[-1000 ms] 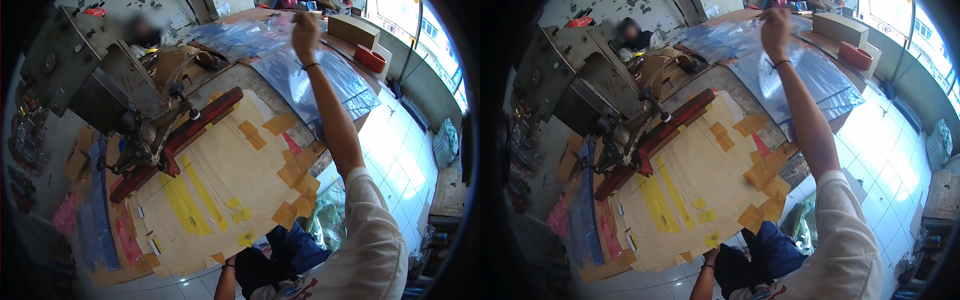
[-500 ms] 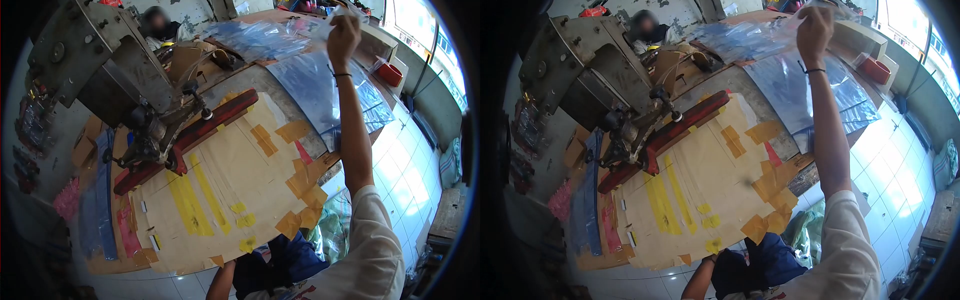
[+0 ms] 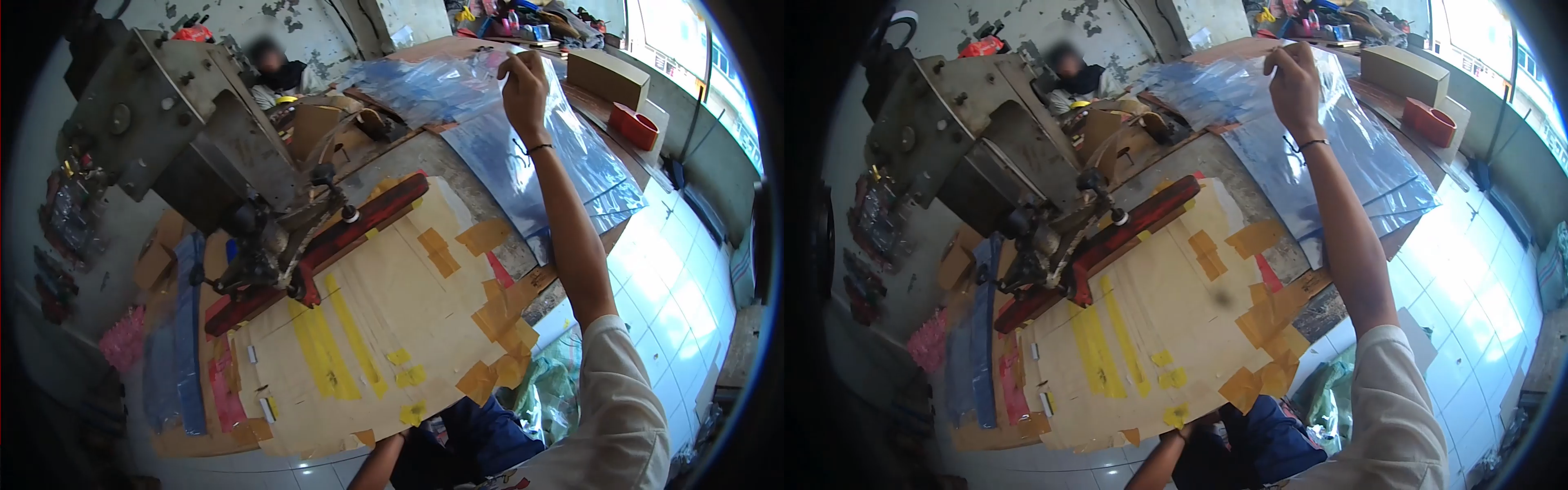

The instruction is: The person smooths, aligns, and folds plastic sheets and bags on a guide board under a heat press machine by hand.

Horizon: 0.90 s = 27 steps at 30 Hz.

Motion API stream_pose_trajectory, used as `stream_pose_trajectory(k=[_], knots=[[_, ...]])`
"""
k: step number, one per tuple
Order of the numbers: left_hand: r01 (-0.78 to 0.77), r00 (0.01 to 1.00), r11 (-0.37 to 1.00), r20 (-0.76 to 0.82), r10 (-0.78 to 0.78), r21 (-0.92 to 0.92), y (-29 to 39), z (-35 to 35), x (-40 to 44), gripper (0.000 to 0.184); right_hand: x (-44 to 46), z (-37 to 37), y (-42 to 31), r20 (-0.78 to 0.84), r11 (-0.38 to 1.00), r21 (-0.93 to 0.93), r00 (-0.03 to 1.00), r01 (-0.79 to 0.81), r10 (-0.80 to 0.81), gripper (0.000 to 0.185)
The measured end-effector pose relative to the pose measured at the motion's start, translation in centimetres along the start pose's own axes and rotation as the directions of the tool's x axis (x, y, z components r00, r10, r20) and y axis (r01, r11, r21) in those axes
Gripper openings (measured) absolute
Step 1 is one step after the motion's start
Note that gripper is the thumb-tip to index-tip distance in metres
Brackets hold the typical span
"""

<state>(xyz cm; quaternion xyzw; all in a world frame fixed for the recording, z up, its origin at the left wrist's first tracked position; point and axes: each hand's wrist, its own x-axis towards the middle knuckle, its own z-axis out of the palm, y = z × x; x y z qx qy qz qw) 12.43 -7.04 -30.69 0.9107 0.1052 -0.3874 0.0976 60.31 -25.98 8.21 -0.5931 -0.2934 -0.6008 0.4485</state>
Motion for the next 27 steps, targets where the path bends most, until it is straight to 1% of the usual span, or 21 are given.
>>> stream_pose_trajectory(k=[1,2,3,4,5,6,7,9,11,12,13,14,16,17,19,21,23,24,26,27], knots=[[-0.058,0.986,0.997,0.158,0.050,0.046,1.5,-1.3,-1.8,0.040,0.1,-0.1,0.1,0.001,0.999,0.024,1.000,-0.022,0.022,0.017],[-0.131,0.955,0.990,0.274,0.111,0.056,3.3,-2.5,-4.2,0.040,0.2,-0.2,0.1,-0.012,1.000,0.016,1.000,-0.009,0.010,0.018],[-0.201,0.936,0.979,0.302,0.183,0.031,4.8,-3.7,-7.2,0.040,0.3,-0.4,-0.5,-0.020,0.999,0.010,0.999,-0.041,0.041,0.018],[-0.274,0.931,0.962,0.246,0.270,-0.019,5.9,-4.6,-10.7,0.040,0.3,-0.6,-1.2,-0.019,0.998,0.002,0.997,-0.070,0.070,0.018],[-0.389,0.919,0.915,0.029,0.394,-0.104,6.1,-5.2,-14.8,0.037,0.3,-0.3,-1.2,-0.039,0.999,0.018,0.999,-0.036,0.036,0.018],[-0.552,0.828,0.791,-0.062,0.557,-0.263,7.0,-8.1,-19.5,0.033,0.3,0.2,-0.9,-0.053,0.999,0.032,0.999,0.003,-0.002,0.017],[-0.686,0.709,0.606,-0.181,0.682,-0.402,7.9,-12.3,-24.0,0.030,0.0,0.4,-0.8,-0.058,0.998,0.046,0.998,0.043,-0.040,0.017],[-0.793,0.508,0.412,-0.113,0.854,-0.448,7.5,-20.3,-30.5,0.028,-0.8,0.7,-1.3,0.035,0.999,0.048,0.999,0.024,-0.025,0.017],[-0.805,0.582,0.509,-0.234,0.779,-0.305,7.2,-24.1,-32.3,0.027,-1.2,1.0,-1.8,0.096,0.998,0.064,0.995,0.026,-0.032,0.016],[-0.795,0.598,0.591,-0.343,0.725,-0.138,7.9,-26.2,-32.4,0.027,-1.4,1.2,-2.0,0.116,0.997,0.077,0.993,0.021,-0.030,0.016],[-0.743,0.589,0.669,-0.452,0.670,0.024,8.4,-28.7,-32.1,0.027,-1.6,1.5,-2.2,0.136,0.996,0.091,0.990,0.016,-0.028,0.015],[-0.744,0.463,0.651,-0.586,0.665,0.151,9.5,-31.2,-30.3,0.026,-2.0,1.6,-2.4,0.150,0.996,0.091,0.988,0.020,-0.034,0.015],[-0.723,0.355,0.670,-0.742,0.569,0.168,11.4,-35.5,-25.1,0.024,-2.7,1.9,-2.2,0.175,0.996,0.078,0.983,0.037,-0.051,0.015],[-0.721,0.262,0.655,-0.787,0.558,0.225,12.8,-37.8,-22.1,0.024,-3.1,1.9,-1.9,0.217,0.996,0.082,0.975,0.035,-0.052,0.014],[-0.749,0.021,0.572,-0.850,0.526,0.335,15.8,-41.1,-15.4,0.025,-4.0,2.2,-1.3,0.298,0.996,0.080,0.953,0.040,-0.062,0.012],[-0.715,-0.185,0.529,-0.854,0.487,0.457,19.0,-44.0,-9.8,0.023,-4.2,2.2,-2.0,0.362,0.994,0.096,0.928,0.056,-0.087,0.010],[-0.733,-0.056,0.551,-0.843,0.535,0.398,20.9,-45.3,-5.0,0.022,-4.5,2.0,-2.5,0.446,0.988,0.146,0.888,0.051,-0.112,0.007],[-0.740,0.004,0.560,-0.830,0.557,0.373,21.4,-46.2,-3.6,0.022,-4.9,2.5,-1.8,0.458,0.985,0.156,0.878,0.075,-0.139,0.007],[-0.707,-0.096,0.578,-0.865,0.493,0.408,21.8,-46.0,-2.6,0.023,-5.8,3.7,-0.6,0.486,0.982,0.151,0.857,0.111,-0.171,0.008],[-0.701,-0.144,0.574,-0.873,0.467,0.423,22.4,-45.9,-2.0,0.023,-6.1,4.1,0.4,0.460,0.975,0.164,0.863,0.150,-0.210,0.008]])
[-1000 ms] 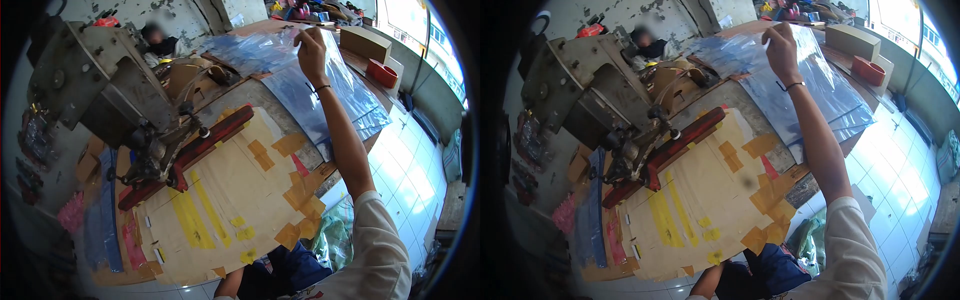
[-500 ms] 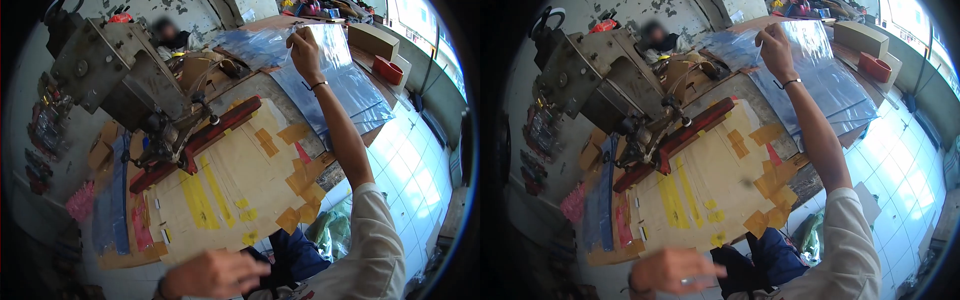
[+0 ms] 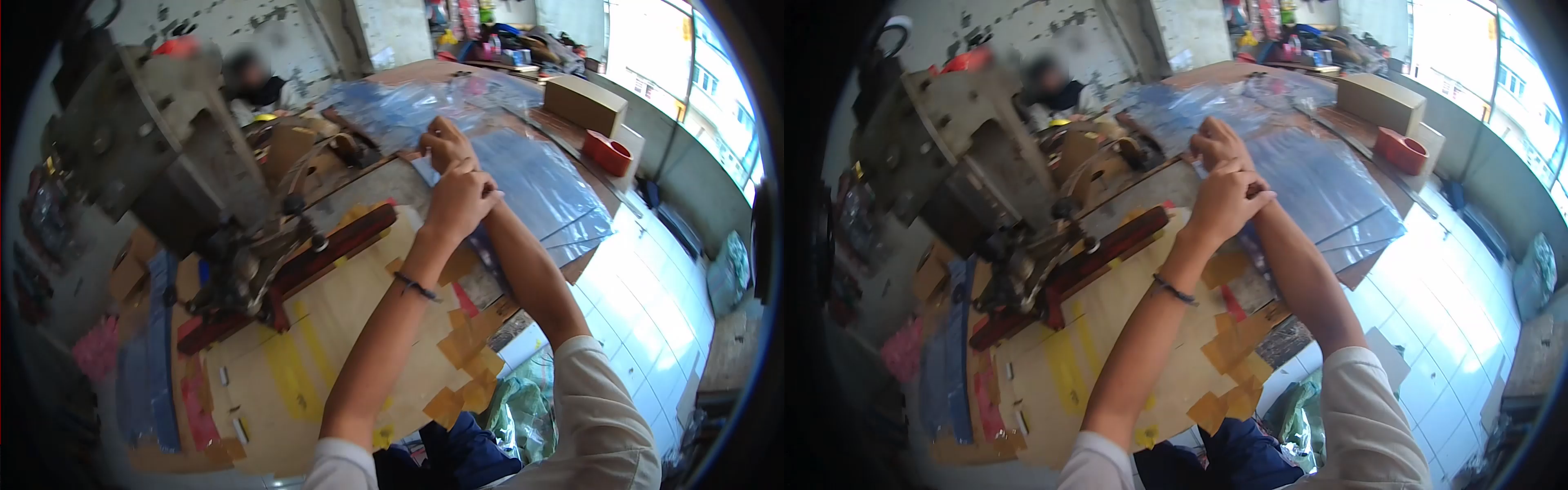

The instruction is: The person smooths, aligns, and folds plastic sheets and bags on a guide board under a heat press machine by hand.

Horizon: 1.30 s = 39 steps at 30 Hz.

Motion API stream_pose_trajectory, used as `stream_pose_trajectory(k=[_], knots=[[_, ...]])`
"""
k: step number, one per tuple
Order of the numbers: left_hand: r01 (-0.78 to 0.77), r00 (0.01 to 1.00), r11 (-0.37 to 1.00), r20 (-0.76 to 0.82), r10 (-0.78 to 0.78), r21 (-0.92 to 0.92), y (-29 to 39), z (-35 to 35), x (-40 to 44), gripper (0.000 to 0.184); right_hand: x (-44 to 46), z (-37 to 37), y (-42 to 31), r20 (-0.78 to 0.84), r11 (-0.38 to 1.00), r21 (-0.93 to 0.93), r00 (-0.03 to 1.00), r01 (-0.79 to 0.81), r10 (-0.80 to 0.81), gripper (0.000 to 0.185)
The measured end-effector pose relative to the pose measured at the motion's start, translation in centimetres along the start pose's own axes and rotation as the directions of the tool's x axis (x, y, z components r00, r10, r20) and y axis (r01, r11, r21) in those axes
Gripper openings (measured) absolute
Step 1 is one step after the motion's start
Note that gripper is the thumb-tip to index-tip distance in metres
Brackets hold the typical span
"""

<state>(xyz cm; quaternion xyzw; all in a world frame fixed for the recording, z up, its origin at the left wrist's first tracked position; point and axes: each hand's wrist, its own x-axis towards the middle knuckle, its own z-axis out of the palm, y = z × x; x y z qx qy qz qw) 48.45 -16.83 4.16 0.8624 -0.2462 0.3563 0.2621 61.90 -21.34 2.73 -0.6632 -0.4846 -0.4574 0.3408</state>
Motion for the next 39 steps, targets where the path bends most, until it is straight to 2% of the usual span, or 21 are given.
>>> stream_pose_trajectory(k=[1,3,9,12,18,20,24,27,30,33,34,37,39], knots=[[0.003,1.000,0.999,-0.019,-0.002,0.032,-0.4,0.5,0.0,0.023,0.5,-0.3,-0.1,-0.001,1.000,-0.007,1.000,-0.005,0.005,0.007],[0.085,0.995,0.996,0.053,-0.086,0.030,-0.4,0.3,0.3,0.022,0.3,0.0,-0.5,0.034,0.999,0.003,0.999,-0.036,0.036,0.006],[0.130,0.976,0.900,0.104,-0.189,0.415,1.1,0.6,0.2,0.019,0.4,0.4,-1.9,0.086,0.999,-0.039,0.996,0.015,-0.011,0.004],[0.120,0.968,0.907,0.157,-0.198,0.403,1.1,0.5,0.2,0.019,0.5,0.4,-1.8,0.104,0.998,-0.053,0.994,0.031,-0.025,0.006],[-0.134,0.987,0.978,0.110,0.117,0.162,1.4,0.1,-1.2,0.022,0.2,-0.6,-0.2,0.016,0.982,-0.171,0.996,-0.081,0.085,0.014],[-0.177,0.982,0.975,0.091,0.166,0.135,0.9,0.0,-1.7,0.025,0.0,-0.9,0.0,-0.010,0.976,-0.164,0.990,-0.144,0.144,0.022],[-0.237,0.971,0.968,0.040,0.234,0.088,-0.5,-0.2,-2.7,0.032,0.0,-1.3,0.2,-0.012,0.967,-0.169,0.982,-0.189,0.190,0.021],[-0.162,0.986,0.987,0.032,0.162,0.002,-0.9,0.2,-3.2,0.037,-0.3,-1.0,0.5,0.028,0.967,-0.175,0.981,-0.185,0.193,0.023],[-0.141,0.988,0.990,0.070,0.140,0.020,-1.1,0.5,-3.2,0.039,-0.5,-0.5,0.5,0.074,0.974,-0.164,0.983,-0.155,0.169,0.020],[-0.143,0.989,0.990,0.041,0.143,-0.010,-1.3,0.3,-3.3,0.039,-0.4,-0.4,0.2,0.096,0.971,-0.178,0.979,-0.162,0.180,0.019],[-0.104,0.994,0.993,-0.021,0.103,-0.055,-1.1,0.6,-3.3,0.038,-0.4,-0.4,0.1,0.109,0.971,-0.184,0.978,-0.155,0.177,0.020],[0.016,0.999,0.999,-0.040,-0.017,-0.027,-0.5,1.7,-3.1,0.036,-0.3,-0.2,0.0,0.145,0.972,-0.201,0.978,-0.119,0.150,0.023],[0.116,0.993,0.990,-0.028,-0.118,-0.075,-0.2,1.7,-2.8,0.031,-0.3,-0.1,-0.1,0.155,0.973,-0.216,0.981,-0.084,0.119,0.023]])
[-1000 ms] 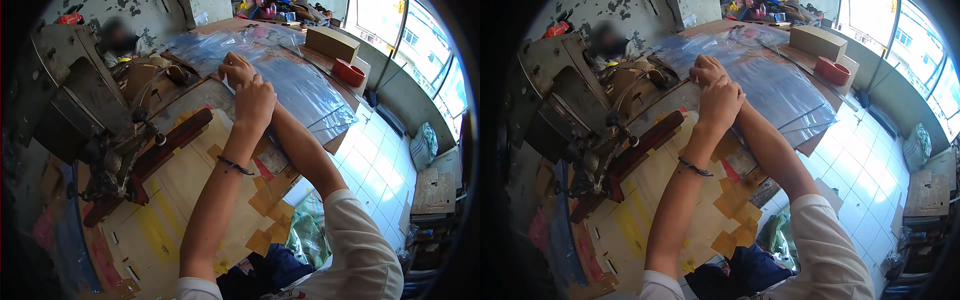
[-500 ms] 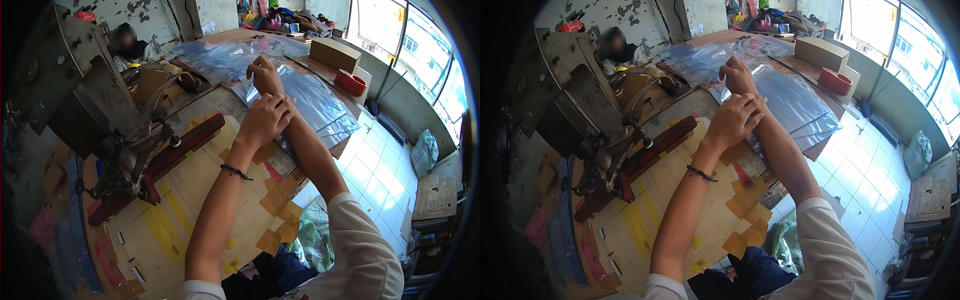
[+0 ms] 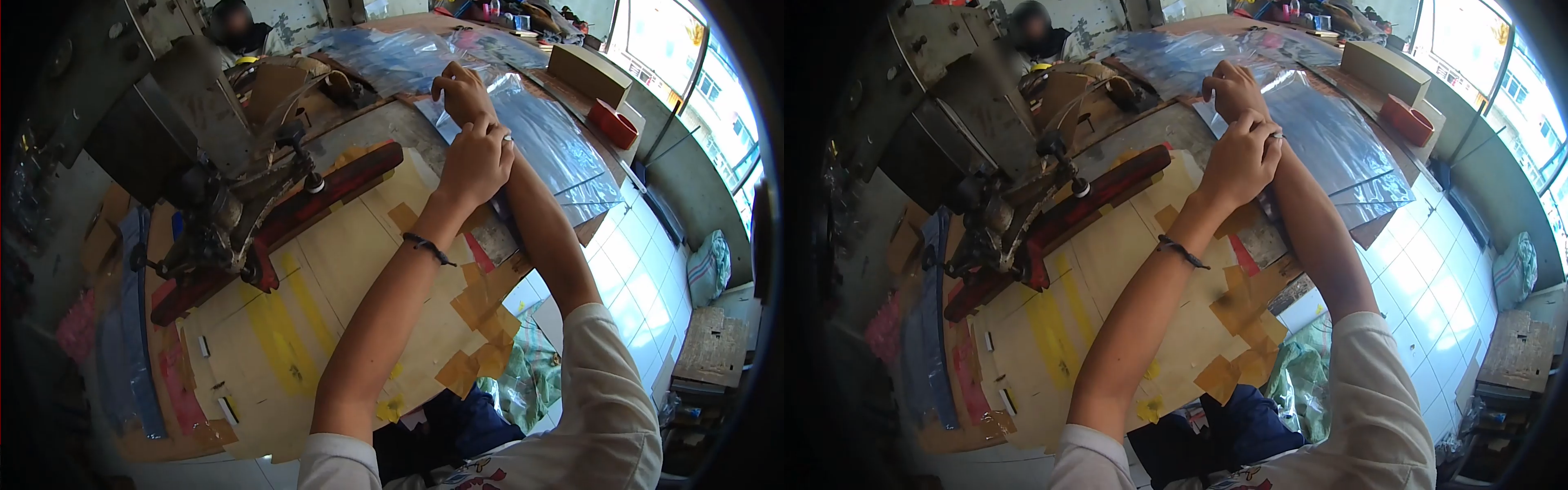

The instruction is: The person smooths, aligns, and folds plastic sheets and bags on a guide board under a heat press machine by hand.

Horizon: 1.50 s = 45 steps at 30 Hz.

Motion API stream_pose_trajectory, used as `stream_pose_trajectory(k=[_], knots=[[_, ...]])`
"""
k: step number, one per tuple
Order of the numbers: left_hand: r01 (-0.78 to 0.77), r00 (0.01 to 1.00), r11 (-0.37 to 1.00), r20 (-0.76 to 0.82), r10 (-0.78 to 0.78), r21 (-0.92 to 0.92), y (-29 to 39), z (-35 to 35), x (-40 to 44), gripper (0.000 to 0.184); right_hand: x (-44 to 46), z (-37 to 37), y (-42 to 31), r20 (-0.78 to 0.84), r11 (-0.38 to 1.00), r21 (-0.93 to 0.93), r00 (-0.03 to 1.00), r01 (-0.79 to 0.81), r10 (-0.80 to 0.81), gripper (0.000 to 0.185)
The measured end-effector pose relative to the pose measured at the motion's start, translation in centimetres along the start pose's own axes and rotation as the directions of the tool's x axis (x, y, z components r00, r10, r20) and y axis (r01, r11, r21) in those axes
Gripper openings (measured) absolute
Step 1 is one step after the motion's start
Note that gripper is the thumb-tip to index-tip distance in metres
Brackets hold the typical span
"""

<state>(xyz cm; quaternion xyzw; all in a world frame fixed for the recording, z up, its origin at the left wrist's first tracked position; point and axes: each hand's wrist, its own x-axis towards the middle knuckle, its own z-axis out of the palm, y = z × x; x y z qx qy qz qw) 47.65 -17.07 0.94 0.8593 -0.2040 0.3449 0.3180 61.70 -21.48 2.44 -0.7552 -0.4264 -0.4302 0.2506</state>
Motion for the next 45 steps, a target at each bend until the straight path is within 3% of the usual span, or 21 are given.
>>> stream_pose_trajectory(k=[2,6,10,14,23,26,29,32,35,38,41,45], knots=[[0.072,0.997,0.997,0.028,-0.071,-0.041,0.6,-0.3,0.3,0.029,0.0,-0.1,-0.2,0.016,1.000,-0.003,1.000,-0.010,0.010,0.025],[0.048,0.997,0.990,-0.049,-0.055,-0.134,-0.2,0.5,0.3,0.022,-0.1,-0.2,0.1,0.025,1.000,0.004,1.000,0.015,-0.016,0.025],[-0.154,0.988,0.983,-0.036,0.151,-0.102,-1.1,-0.1,0.0,0.019,-0.1,0.6,0.2,0.030,1.000,-0.004,1.000,0.003,-0.003,0.025],[-0.201,0.980,0.976,-0.034,0.198,-0.080,-1.6,-0.8,-0.3,0.025,-0.1,0.2,0.1,0.049,0.999,-0.023,0.998,0.026,-0.025,0.022],[-0.104,0.994,0.988,-0.050,0.099,-0.112,-1.4,-0.8,-0.3,0.027,0.0,0.5,0.1,0.106,0.999,-0.040,0.994,0.034,-0.030,0.015],[0.055,0.997,0.990,-0.049,-0.062,-0.133,-0.6,-0.6,0.3,0.025,-0.2,0.9,0.4,0.121,0.997,-0.058,0.992,0.044,-0.037,0.014],[0.054,0.998,0.978,-0.029,-0.049,0.202,0.1,-0.5,0.9,0.020,-0.2,1.4,0.1,0.121,0.994,-0.048,0.988,0.099,-0.093,0.013],[-0.104,0.994,0.861,0.044,0.095,0.499,0.2,-1.1,1.2,0.017,-0.1,1.1,-0.7,0.136,0.992,-0.024,0.984,0.122,-0.118,0.012],[-0.234,0.962,0.811,0.008,0.272,0.536,-1.3,-1.3,0.7,0.016,0.0,0.6,-1.2,0.174,0.996,-0.037,0.982,0.081,-0.073,0.010],[-0.347,0.924,0.814,0.019,0.383,0.465,-1.8,-2.0,0.8,0.018,-0.2,0.7,-0.8,0.168,0.996,-0.037,0.983,0.082,-0.074,0.008],[-0.461,0.881,0.847,0.019,0.473,0.263,-2.7,-2.5,1.2,0.019,-0.2,0.5,-0.6,0.198,0.997,-0.033,0.978,0.076,-0.068,0.007],[-0.334,0.942,0.925,0.046,0.331,0.182,-2.1,-3.7,0.7,0.019,-0.1,0.3,-0.6,0.215,0.998,-0.022,0.975,0.058,-0.052,0.007]])
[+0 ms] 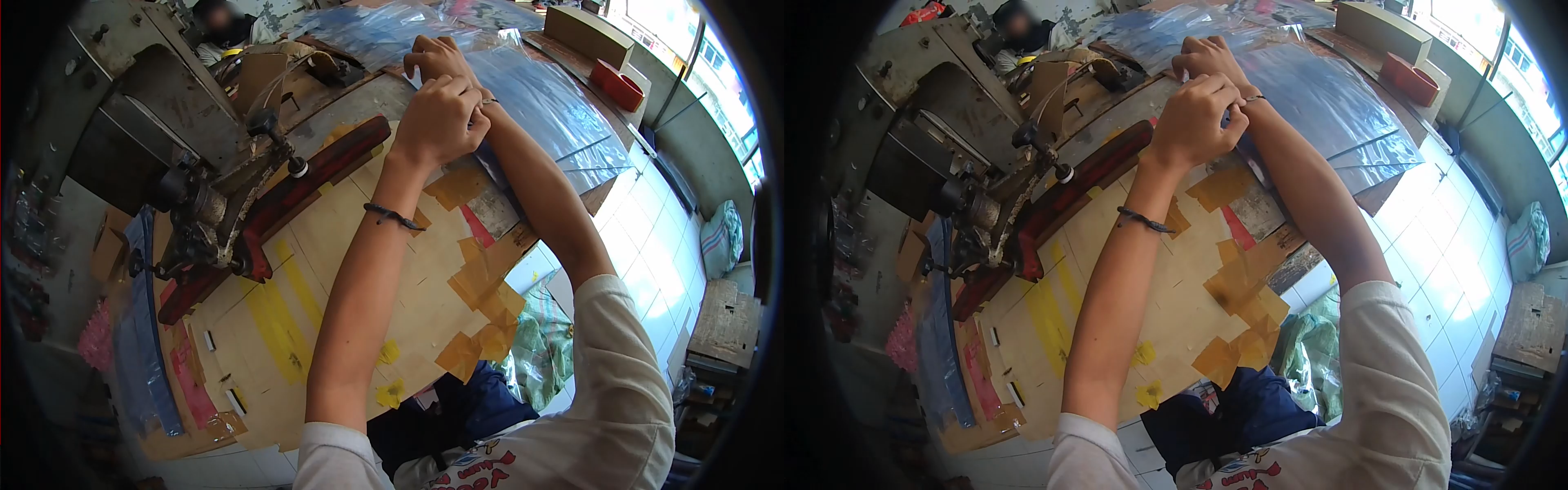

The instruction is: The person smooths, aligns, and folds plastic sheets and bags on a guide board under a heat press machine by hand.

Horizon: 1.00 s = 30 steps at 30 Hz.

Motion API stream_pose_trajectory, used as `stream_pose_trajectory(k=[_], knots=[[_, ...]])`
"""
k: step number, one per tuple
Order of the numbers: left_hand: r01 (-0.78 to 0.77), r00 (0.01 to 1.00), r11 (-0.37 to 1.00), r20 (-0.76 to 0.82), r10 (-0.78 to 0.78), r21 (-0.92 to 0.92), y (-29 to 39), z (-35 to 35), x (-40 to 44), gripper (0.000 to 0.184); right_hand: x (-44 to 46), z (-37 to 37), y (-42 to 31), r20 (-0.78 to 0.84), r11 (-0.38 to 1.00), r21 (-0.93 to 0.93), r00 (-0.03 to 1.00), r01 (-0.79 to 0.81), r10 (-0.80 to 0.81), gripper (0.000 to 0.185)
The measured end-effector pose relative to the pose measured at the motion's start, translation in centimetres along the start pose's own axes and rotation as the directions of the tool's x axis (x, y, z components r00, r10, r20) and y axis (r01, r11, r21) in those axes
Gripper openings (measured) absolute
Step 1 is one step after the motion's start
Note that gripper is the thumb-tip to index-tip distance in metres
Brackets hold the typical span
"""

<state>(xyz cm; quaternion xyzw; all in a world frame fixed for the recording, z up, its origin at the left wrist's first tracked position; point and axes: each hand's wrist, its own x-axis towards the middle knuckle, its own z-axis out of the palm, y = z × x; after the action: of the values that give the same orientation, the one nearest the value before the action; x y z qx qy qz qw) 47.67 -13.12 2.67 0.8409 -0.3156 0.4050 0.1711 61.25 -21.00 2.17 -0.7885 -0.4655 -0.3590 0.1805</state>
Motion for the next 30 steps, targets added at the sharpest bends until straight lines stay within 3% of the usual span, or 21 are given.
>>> stream_pose_trajectory(k=[5,8,11,17,23,26,30], knots=[[0.046,0.989,0.999,-0.145,-0.041,0.028,1.1,0.1,0.5,0.027,0.0,-0.1,0.6,-0.009,1.000,-0.002,1.000,-0.011,0.011,0.007],[0.058,0.998,0.992,-0.029,-0.055,0.117,0.2,1.6,-0.5,0.035,-0.1,0.2,0.6,-0.030,0.998,0.004,0.998,-0.061,0.061,0.007],[0.021,0.998,0.993,-0.062,-0.014,0.116,-0.1,1.7,-0.4,0.036,-0.1,0.1,0.2,-0.034,0.999,-0.003,0.999,-0.035,0.035,0.010],[0.210,0.962,0.978,-0.178,-0.205,0.010,0.9,1.7,-0.4,0.019,0.1,-0.1,0.4,0.025,0.999,-0.009,0.999,-0.035,0.035,0.007],[0.313,0.938,0.932,-0.093,-0.334,-0.184,0.1,2.0,-0.4,0.015,0.0,0.4,0.0,0.014,1.000,-0.019,1.000,-0.001,0.001,0.006],[0.195,0.976,0.977,-0.082,-0.202,-0.086,0.0,1.3,-0.2,0.014,0.1,0.5,0.0,0.032,0.999,-0.027,0.999,-0.020,0.021,0.006],[0.221,0.973,0.974,0.073,-0.217,-0.054,0.1,0.3,0.2,0.013,-0.1,0.3,-0.1,0.040,0.998,-0.044,0.998,-0.047,0.049,0.007]])
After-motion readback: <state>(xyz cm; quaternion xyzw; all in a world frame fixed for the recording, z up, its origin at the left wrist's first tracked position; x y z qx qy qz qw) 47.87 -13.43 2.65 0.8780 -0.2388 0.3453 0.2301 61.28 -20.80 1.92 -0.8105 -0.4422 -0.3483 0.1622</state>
